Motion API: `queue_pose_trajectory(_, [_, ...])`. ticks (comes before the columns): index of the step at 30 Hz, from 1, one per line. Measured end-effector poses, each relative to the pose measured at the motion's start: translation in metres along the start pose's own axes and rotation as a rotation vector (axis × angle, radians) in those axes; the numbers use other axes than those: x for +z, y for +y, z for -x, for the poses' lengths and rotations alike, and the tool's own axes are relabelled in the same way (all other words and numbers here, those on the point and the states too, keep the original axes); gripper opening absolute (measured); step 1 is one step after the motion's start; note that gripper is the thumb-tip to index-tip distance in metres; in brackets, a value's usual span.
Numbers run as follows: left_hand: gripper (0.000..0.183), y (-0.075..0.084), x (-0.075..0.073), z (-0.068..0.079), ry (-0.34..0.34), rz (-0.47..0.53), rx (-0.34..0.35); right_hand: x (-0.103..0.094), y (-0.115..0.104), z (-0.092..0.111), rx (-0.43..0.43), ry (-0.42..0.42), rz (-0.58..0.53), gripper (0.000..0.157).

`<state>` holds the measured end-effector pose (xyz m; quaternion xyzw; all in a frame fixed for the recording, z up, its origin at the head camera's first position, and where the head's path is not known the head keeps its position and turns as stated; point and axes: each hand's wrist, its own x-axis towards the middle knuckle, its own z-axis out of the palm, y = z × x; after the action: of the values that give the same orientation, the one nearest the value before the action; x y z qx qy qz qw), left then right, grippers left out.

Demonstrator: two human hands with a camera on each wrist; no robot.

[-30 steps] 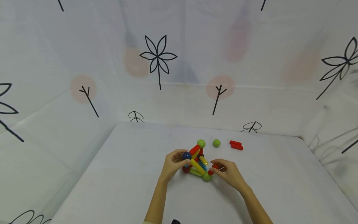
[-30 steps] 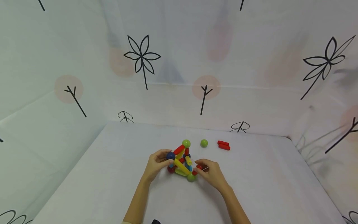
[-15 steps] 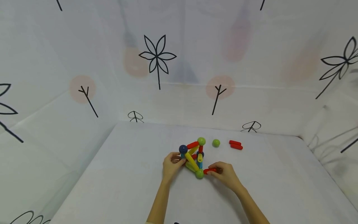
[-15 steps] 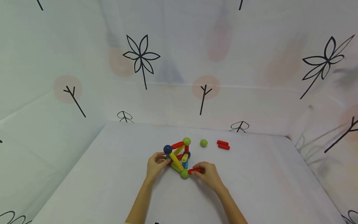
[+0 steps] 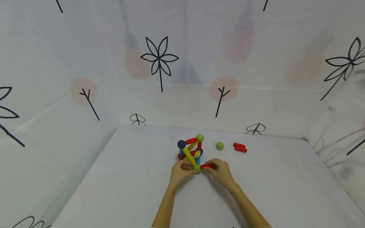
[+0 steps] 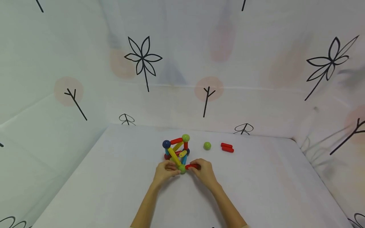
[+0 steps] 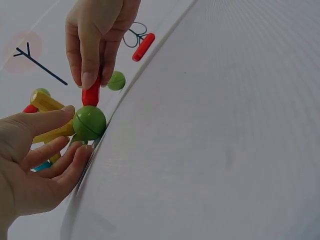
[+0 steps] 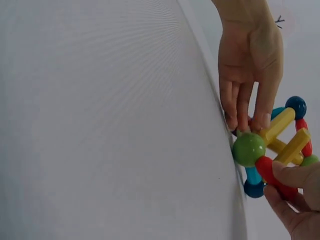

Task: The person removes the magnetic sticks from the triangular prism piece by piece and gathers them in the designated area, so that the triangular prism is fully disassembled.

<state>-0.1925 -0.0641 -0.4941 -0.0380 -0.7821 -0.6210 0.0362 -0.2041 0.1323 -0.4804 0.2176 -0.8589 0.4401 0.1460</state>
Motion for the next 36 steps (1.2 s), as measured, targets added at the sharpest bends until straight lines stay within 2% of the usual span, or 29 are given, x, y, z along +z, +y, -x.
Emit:
queue_pose_trajectory(3, [0.034,-0.002,0.004,-0.001,0.029,-0.014,-0.008,0.004,0.001,-0.005,-0.004,0.022,0.004,0.017])
queue_pose_trajectory(10, [0.036,-0.005,0.016,-0.004,0.188,-0.062,-0.052,0.011,0.002,-0.01,0.071,-0.01,-0.044,0.018])
queue_pose_trajectory(13, [0.034,-0.005,0.02,-0.007,0.235,-0.029,-0.088,0.013,0.002,-0.011,0.111,-0.03,-0.055,0.018])
queue_pose_trajectory(16, [0.033,-0.005,0.022,-0.009,0.275,0.013,-0.094,0.014,0.001,-0.012,0.137,-0.041,-0.053,0.017])
queue_pose_trajectory(18, [0.034,-0.005,0.024,-0.011,0.291,0.036,-0.109,0.014,0.0,-0.011,0.152,-0.051,-0.051,0.016])
queue_pose_trajectory(26, [0.042,-0.004,0.026,-0.014,0.314,0.021,-0.156,0.013,0.003,-0.008,0.169,-0.085,-0.069,0.017])
queue_pose_trajectory(30, [0.04,-0.004,0.025,-0.015,0.324,0.018,-0.15,0.015,0.002,-0.008,0.208,-0.055,-0.047,0.018])
queue_pose_trajectory(36, [0.039,-0.004,0.024,-0.014,0.331,0.029,-0.154,0.015,0.001,-0.007,0.221,0.029,-0.028,0.015])
